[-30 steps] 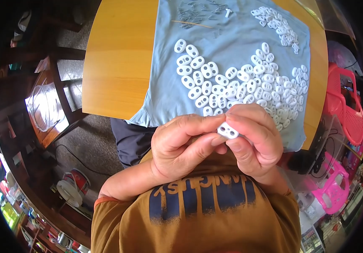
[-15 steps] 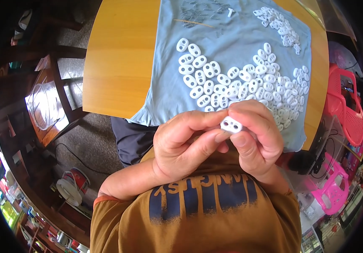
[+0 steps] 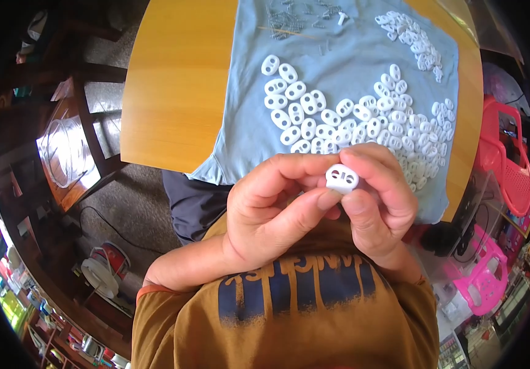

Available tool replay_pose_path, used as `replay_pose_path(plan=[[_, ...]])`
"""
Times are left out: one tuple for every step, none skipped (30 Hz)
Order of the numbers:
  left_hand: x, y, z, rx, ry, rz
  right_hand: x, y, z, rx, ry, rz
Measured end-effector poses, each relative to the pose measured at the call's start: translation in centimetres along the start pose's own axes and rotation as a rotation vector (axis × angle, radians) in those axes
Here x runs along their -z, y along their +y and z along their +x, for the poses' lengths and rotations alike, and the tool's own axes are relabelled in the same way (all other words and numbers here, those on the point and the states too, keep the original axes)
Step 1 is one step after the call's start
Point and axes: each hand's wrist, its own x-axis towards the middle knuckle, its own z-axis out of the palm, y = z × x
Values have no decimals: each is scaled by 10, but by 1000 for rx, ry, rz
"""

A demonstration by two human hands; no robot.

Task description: Manually assembling small white plastic components by inserting metal pins into them.

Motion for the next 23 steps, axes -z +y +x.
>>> replay_pose_path(plan=[[-2, 3, 1, 41, 20, -71, -2, -5, -2, -107, 41, 48], [-2, 5, 1, 62, 37, -91, -3, -8, -1, -108, 35, -14], [-1, 4, 2, 81, 50, -109, -2, -7, 0, -104, 33, -76], [0, 4, 3, 121, 69, -120, -1, -6, 1, -101, 7, -104], [2, 3, 5, 146, 74, -111, -1, -4, 3, -67, 2, -132], [3, 3, 6, 171, 76, -105, -1, -5, 4, -34, 0, -165], [4, 3, 8, 172, 59, -79, 0, -3, 4, 0, 20, -201], [3, 6, 8, 170, 63, -73, 2, -2, 2, 19, 26, -225], [3, 9, 10, 170, 67, -67, 4, -1, 1, 35, 34, -249], [6, 11, 14, 133, 63, -27, 4, -4, 2, 8, 57, -224], [6, 16, 20, 95, 75, -1, 6, -6, 2, 19, 65, -219], [7, 22, 28, 60, 88, 23, 9, -6, 1, 25, 80, -225], [9, 30, 38, 44, 143, 124, 12, -6, 1, 28, 96, -232], [12, 36, 53, -3, 170, 153, 15, -5, -1, 31, 120, -228], [15, 44, 71, -113, 175, 216, 18, -4, -2, 28, 131, -224], [19, 56, 91, -194, 182, 317, 23, -6, -3, 40, 113, -232], [20, 72, 114, -270, 206, 320, 28, -6, -4, 51, 92, -234], [24, 91, 137, -399, 135, 370, 30, -8, -5, 40, 97, -231], [34, 110, 165, -485, 87, 461, 32, -9, -5, 67, 83, -244], [38, 126, 187, -544, 186, 526, 33, -10, -5, 95, 64, -250], [13, 110, 187, -499, 149, 478, 37, -8, -7, 71, 79, -262], [15, 120, 209, -535, 284, 554, 39, -8, -7, 61, 64, -231], [13, 114, 214, -521, 274, 550, 41, -7, -7, 52, 52, -201]])
